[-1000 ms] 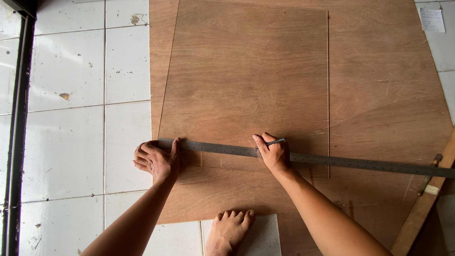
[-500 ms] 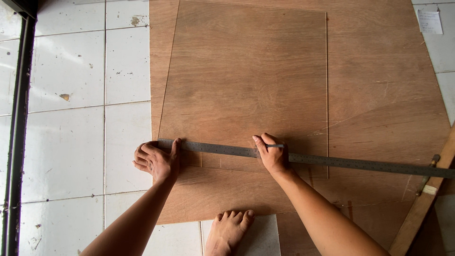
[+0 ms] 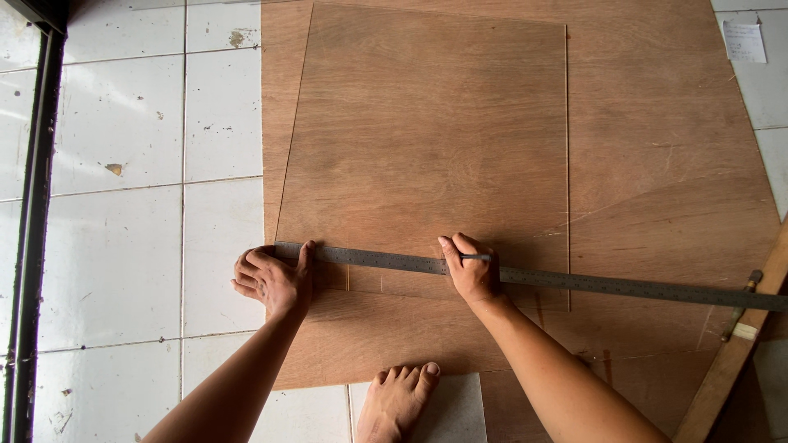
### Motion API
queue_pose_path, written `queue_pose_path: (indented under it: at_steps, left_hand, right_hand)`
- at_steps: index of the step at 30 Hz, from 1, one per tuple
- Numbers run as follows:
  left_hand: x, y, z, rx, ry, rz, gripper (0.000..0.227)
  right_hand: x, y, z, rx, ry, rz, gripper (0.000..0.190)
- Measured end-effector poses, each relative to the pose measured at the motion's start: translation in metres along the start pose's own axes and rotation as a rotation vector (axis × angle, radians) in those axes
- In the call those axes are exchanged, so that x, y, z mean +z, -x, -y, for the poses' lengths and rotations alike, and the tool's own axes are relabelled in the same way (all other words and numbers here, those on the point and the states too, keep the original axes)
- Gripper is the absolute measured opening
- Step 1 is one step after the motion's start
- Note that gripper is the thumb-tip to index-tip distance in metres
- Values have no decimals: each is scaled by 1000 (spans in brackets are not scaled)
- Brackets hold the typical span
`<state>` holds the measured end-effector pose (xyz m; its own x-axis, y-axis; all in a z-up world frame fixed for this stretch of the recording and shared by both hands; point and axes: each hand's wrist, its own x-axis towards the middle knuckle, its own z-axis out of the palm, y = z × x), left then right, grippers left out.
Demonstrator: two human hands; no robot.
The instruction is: The person marks a glass sheet with a pencil and ruler, scores the glass using a glass cutter guided by the ruler, and snaps the glass along the scored lines by hand.
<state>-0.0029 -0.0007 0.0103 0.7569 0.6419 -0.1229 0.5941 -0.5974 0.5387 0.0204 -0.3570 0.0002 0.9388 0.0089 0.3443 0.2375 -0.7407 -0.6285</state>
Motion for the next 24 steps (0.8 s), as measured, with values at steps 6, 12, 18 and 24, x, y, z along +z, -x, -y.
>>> queue_pose_path:
  at_steps: [6,12,18,24]
  left_hand:
    - [-1,0,-3,-17,4,20,89]
    - [1,-8,6,3,-42,14,90]
    - [11,-42,-22,181,-104,5,91]
    - [16,-86,-89,220,-104,20,88]
  right_hand:
    - [-4,-16,5,247,-240,16,49]
    - [-86,-94,7,460,-420,74,38]
    - [-165,-84,-62,-185,227,823,37]
    - [-174,-46,-122,-407,603,623,50]
